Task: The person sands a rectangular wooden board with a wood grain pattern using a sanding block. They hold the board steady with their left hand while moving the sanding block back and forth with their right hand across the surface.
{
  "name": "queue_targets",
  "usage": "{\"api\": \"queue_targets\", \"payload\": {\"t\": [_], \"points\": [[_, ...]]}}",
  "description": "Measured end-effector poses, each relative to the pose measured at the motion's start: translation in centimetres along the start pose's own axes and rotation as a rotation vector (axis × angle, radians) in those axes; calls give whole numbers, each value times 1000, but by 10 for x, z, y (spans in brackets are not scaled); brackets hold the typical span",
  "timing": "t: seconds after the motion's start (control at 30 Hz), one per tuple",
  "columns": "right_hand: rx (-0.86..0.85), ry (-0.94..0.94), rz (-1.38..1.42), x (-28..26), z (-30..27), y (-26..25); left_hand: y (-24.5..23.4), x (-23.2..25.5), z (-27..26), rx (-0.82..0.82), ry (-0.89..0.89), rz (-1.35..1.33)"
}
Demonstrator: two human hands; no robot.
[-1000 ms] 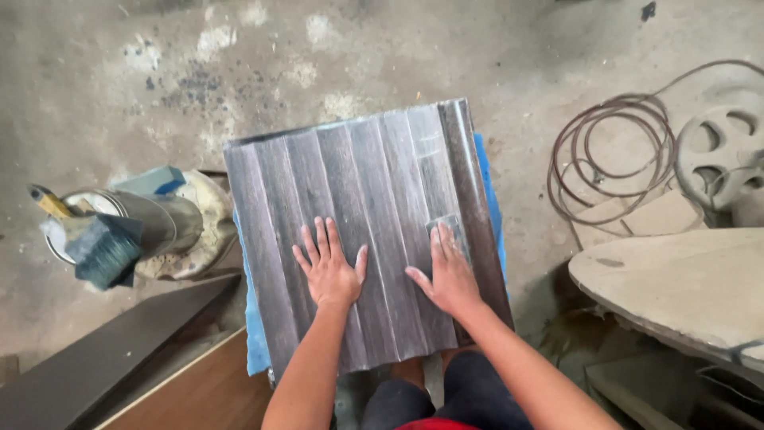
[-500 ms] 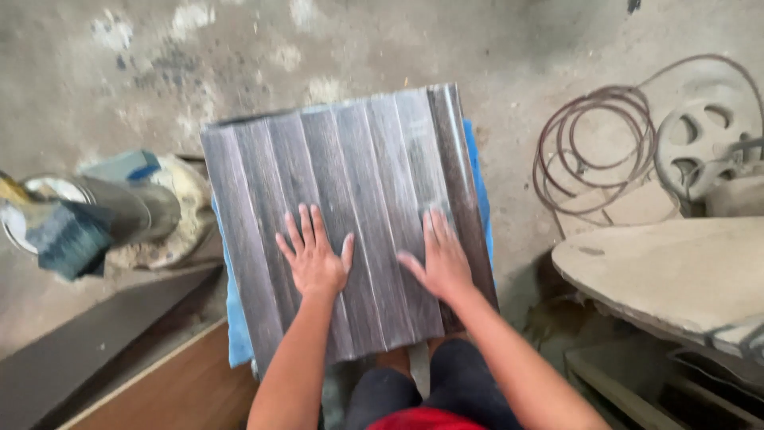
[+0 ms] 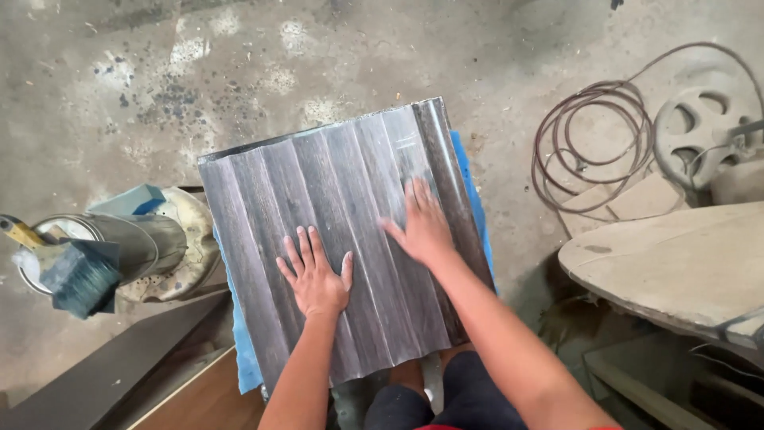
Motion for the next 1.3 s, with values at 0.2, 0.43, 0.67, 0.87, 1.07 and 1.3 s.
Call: {"api": "queue_targets", "payload": {"t": [0.2,0.43,0.67,0.87,1.07,1.3], "points": [[-44,23,20,-2,12,-4,0,-1,0,-16,-7,7],[-65,53,8,-1,16,3,2,-1,1,-15,-20,34],[-33,49,46,-1,-11,-3,-3,4,3,-8,-18,34],[15,54,71,2,30,7,-2,1,-1,14,-9,34],[-21,67,124,-4,-13,-1,0,2,1,-1,-8,33],[48,67,237,-8,48,-8,-1,4,1,-5,-1,32]]}}
Point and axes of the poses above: each hand's wrist, its own z-axis towards the middle knuckle, its own y-axis out of the palm, x = y × z, the point moved 10 cm from there along z, towards the middle knuckle, and after that the axes turned 4 degrees about -y, right-handed, at the moved point
